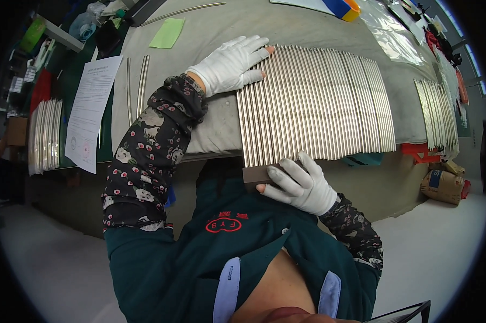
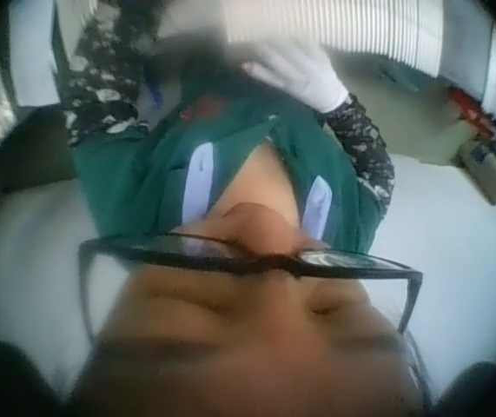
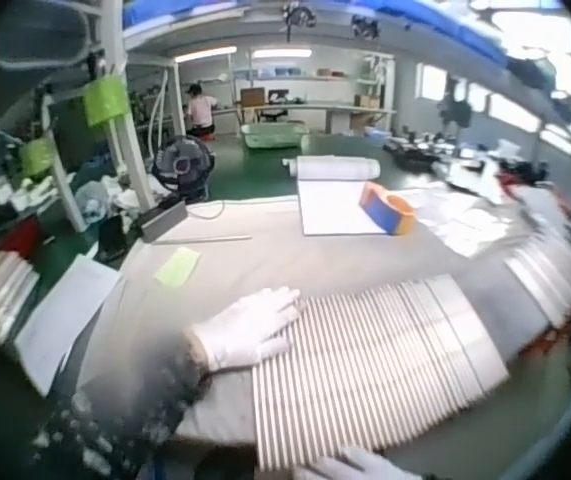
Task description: Sorting, sanding the ends of, and packaging metal rods into plastic bags at an industrial workbench.
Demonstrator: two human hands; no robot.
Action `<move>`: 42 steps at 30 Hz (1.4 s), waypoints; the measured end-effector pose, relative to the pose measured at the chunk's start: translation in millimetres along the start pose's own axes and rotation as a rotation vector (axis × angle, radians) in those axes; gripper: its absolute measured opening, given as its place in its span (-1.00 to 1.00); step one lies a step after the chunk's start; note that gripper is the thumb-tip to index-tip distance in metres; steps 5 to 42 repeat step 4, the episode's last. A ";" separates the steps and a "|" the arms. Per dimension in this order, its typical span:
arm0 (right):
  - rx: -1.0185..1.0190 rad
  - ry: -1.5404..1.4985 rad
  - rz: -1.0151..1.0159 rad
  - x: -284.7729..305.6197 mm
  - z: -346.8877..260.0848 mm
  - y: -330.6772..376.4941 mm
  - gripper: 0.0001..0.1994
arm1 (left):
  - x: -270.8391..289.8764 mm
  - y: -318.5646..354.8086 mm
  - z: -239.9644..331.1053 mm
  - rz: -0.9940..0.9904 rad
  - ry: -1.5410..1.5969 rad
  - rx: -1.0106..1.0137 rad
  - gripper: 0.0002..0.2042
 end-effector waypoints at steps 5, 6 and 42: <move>-0.091 -0.021 0.173 11.5 -11.2 1.0 -0.58 | 2.7 5.0 -2.1 -0.038 -0.002 -0.004 -0.38; -0.091 -0.021 0.173 11.5 -11.2 1.0 -0.58 | 2.7 5.0 -2.1 -0.038 -0.002 -0.004 -0.38; -0.091 -0.021 0.173 11.5 -11.2 1.0 -0.58 | 2.7 5.0 -2.1 -0.038 -0.002 -0.004 -0.38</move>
Point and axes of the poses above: each hand's wrist, its own y-axis away from the middle knuckle, its own x-axis out of the back of the hand, z = x × y, the point moved 6 cm from there along -y, towards the middle knuckle, and after that the axes turned 5 degrees about -y, right-handed, at the moved point
